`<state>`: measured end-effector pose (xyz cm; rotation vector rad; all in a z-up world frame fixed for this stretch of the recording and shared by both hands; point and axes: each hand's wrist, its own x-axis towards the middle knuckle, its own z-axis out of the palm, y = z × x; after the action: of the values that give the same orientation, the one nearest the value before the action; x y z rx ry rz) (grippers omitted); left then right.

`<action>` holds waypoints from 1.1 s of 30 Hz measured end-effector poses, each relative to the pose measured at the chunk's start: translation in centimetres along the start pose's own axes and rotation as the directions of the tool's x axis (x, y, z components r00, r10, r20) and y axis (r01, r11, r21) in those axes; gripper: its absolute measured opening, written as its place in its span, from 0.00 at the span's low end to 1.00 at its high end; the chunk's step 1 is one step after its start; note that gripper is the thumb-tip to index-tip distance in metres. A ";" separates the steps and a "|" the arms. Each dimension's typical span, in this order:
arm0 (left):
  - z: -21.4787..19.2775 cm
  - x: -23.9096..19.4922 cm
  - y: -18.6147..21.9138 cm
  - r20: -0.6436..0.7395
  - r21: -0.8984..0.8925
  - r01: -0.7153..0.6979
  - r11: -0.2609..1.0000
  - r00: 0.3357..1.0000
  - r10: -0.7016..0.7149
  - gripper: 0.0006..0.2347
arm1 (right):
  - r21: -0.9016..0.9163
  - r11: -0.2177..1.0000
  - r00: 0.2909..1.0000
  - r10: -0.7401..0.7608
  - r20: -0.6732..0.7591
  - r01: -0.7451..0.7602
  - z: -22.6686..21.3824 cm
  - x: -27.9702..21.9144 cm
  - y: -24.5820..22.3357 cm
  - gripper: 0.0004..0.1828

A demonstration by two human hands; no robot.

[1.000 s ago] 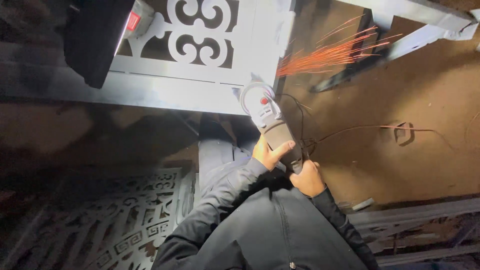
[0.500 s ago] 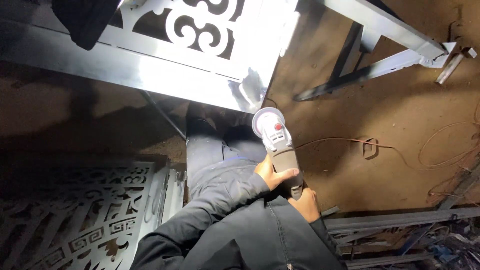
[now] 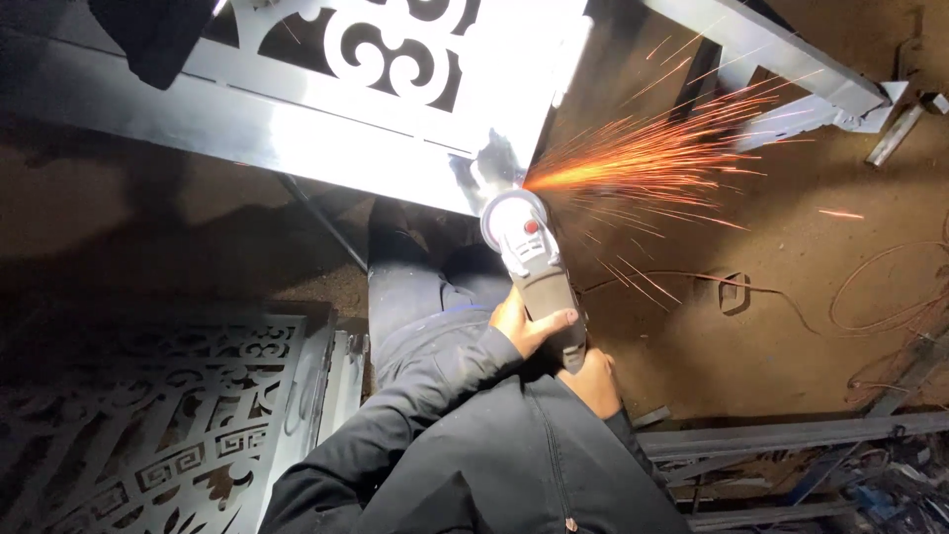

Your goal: Smoothing the edges of a decorative metal panel using a handheld angle grinder.

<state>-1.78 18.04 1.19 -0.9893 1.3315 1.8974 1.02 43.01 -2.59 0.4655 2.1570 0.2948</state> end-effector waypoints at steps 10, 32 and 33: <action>-1.0 -0.1 0.8 -0.018 -0.031 0.020 0.999 1.000 -0.021 0.30 | 0.045 0.999 1.000 0.002 0.015 -0.003 -1.8 -1.8 -2.0 0.21; -1.4 -0.4 1.9 0.040 -0.049 0.048 0.998 0.998 -0.046 0.29 | 0.078 0.996 0.998 0.054 -0.037 -0.051 -8.7 -9.1 -7.7 0.22; -1.4 -0.6 1.9 0.039 -0.046 0.046 0.998 0.998 -0.044 0.29 | 0.081 0.996 0.998 0.052 -0.037 -0.049 -8.6 -8.9 -7.1 0.22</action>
<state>-2.72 16.13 2.32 -0.9937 1.2382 1.9121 -2.76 32.44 6.18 0.5646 2.2041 0.2477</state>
